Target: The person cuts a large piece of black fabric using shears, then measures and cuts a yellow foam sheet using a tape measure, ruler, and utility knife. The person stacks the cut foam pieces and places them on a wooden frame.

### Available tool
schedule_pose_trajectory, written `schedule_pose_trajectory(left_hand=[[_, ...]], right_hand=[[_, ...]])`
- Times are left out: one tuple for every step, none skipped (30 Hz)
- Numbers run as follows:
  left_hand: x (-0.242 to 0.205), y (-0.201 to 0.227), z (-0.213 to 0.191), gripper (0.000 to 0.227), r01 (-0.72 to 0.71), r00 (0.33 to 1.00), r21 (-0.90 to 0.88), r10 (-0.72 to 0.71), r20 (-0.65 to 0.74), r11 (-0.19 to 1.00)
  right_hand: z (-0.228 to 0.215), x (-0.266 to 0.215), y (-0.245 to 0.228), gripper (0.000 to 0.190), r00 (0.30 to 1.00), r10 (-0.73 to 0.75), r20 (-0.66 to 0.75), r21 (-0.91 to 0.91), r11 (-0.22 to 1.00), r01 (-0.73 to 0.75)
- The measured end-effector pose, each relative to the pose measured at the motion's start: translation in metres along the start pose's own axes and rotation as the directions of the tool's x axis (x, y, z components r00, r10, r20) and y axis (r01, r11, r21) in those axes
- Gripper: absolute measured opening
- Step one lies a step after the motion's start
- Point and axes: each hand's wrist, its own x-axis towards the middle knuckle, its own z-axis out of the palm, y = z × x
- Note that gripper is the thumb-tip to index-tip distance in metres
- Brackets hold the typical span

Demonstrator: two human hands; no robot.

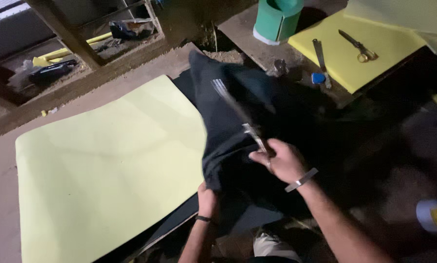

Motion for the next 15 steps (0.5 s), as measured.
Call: schedule_pose_trajectory(left_hand=[[0.0,-0.014,-0.015,0.02,0.026,0.999,0.068,-0.023,-0.042,0.997],[0.0,-0.026,-0.029,0.02,0.05,0.997,0.143,-0.04,-0.072,0.988],[0.0,-0.038,-0.039,0.021,0.072,0.994,0.218,-0.053,-0.092,0.973],[0.0,-0.047,-0.047,0.022,0.091,0.992,0.298,-0.061,-0.109,0.95],[-0.002,-0.056,-0.053,0.023,0.108,0.991,0.373,-0.067,-0.12,0.922],[-0.002,-0.062,-0.058,0.024,0.122,0.989,0.454,-0.071,-0.128,0.883],[-0.001,-0.066,-0.061,0.026,0.131,0.988,0.53,-0.066,-0.14,0.838],[0.006,-0.067,-0.064,0.027,0.13,0.989,0.606,-0.056,-0.14,0.785],[0.009,-0.069,-0.067,0.029,0.13,0.988,0.68,-0.038,-0.149,0.722],[0.012,-0.071,-0.071,0.031,0.132,0.987,0.762,-0.015,-0.158,0.634],[0.01,-0.075,-0.074,0.032,0.143,0.986,0.831,-0.009,-0.165,0.538],[0.01,-0.077,-0.077,0.034,0.15,0.986,0.875,-0.011,-0.164,0.461],[0.011,-0.079,-0.077,0.036,0.155,0.986,0.911,-0.011,-0.164,0.381],[0.012,-0.08,-0.077,0.038,0.153,0.988,0.942,-0.013,-0.156,0.298],[0.009,-0.082,-0.078,0.04,0.127,0.992,0.976,-0.005,-0.128,0.177]], right_hand=[[0.0,0.002,0.02,0.046,0.997,0.064,-0.041,-0.058,0.996,-0.066],[0.002,0.004,0.041,0.046,0.992,0.065,-0.109,-0.041,0.997,-0.07],[0.006,0.005,0.066,0.046,0.981,0.07,-0.179,-0.026,0.997,-0.075],[0.007,0.01,0.092,0.047,0.966,0.075,-0.248,-0.011,0.997,-0.08],[0.006,0.017,0.119,0.052,0.959,0.115,-0.26,0.012,0.993,-0.116],[0.003,0.027,0.147,0.058,0.95,0.156,-0.271,0.035,0.988,-0.152],[-0.003,0.036,0.176,0.064,0.941,0.195,-0.277,0.058,0.981,-0.186],[-0.012,0.045,0.205,0.067,0.932,0.21,-0.297,-0.042,0.972,-0.233],[-0.021,0.057,0.231,0.071,0.927,0.217,-0.307,-0.147,0.951,-0.272],[-0.032,0.072,0.256,0.075,0.922,0.22,-0.318,-0.251,0.918,-0.306],[-0.041,0.089,0.28,0.079,0.929,0.175,-0.324,-0.264,0.927,-0.267],[-0.047,0.11,0.3,0.082,0.935,0.13,-0.33,-0.277,0.933,-0.228],[-0.05,0.13,0.318,0.086,0.94,0.085,-0.331,-0.288,0.939,-0.186],[-0.049,0.15,0.334,0.082,0.945,0.101,-0.311,-0.274,0.943,-0.19],[-0.045,0.174,0.347,0.077,0.948,0.112,-0.297,-0.258,0.947,-0.193]])
